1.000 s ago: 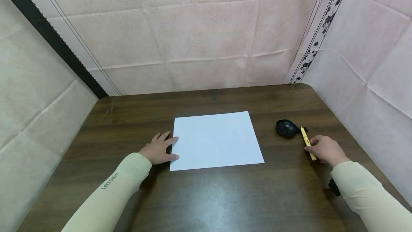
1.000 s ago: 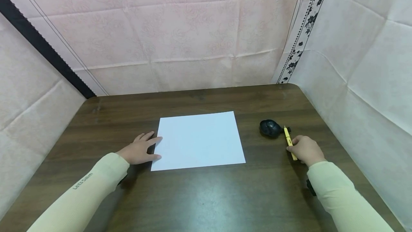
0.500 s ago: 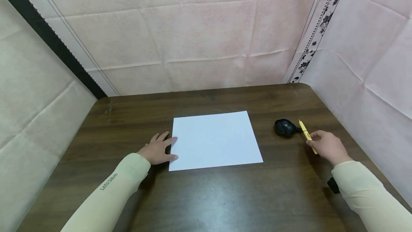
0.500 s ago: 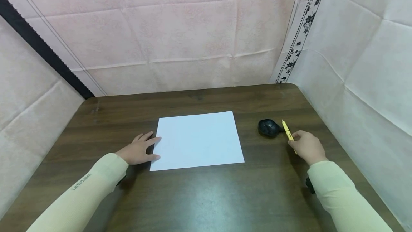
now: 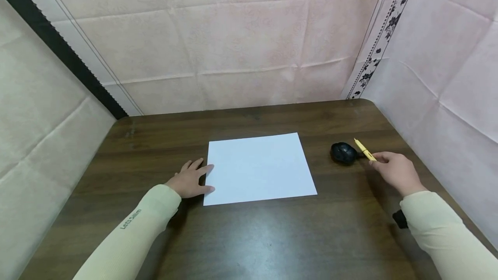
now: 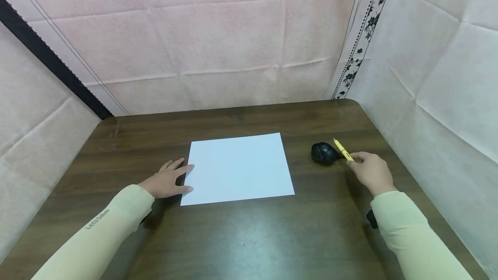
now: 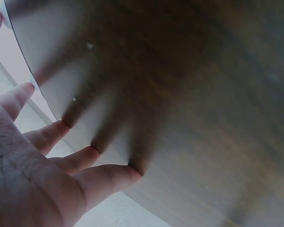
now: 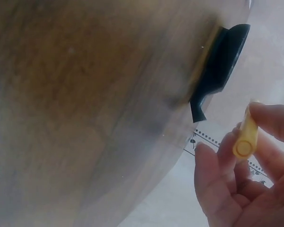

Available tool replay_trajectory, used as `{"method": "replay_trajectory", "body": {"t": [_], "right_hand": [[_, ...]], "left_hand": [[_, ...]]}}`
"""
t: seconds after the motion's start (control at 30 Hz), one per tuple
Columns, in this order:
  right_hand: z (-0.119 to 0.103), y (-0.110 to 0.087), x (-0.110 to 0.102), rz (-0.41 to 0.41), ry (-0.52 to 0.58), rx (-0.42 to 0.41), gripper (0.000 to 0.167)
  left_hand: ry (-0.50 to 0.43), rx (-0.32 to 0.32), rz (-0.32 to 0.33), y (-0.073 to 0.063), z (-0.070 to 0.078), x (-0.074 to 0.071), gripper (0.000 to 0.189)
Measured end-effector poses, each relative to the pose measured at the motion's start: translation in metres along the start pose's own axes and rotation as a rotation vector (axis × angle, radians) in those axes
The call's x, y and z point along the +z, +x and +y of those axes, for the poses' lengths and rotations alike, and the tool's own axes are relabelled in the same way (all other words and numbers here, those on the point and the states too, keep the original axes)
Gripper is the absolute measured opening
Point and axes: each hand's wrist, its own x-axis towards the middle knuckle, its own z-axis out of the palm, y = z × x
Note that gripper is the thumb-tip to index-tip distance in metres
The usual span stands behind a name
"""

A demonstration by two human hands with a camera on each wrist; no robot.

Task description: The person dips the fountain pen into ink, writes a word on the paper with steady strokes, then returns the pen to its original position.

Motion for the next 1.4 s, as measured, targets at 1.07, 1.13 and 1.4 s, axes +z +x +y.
{"method": "replay_trajectory", "body": {"t": [1.07,1.13,1.4], "right_hand": [[-0.015,0.006,0.000,-0.087,0.019,-0.023,0.039],[-0.016,0.007,0.001,-0.091,0.024,-0.020,0.039],[-0.017,0.007,0.004,-0.096,0.039,-0.019,0.039]], "left_hand": [[0.001,0.020,-0.001,0.003,-0.004,0.002,0.079],[-0.002,0.024,0.001,0.003,-0.004,0.003,0.079],[-0.006,0.025,0.011,0.003,-0.005,0.003,0.079]]}}
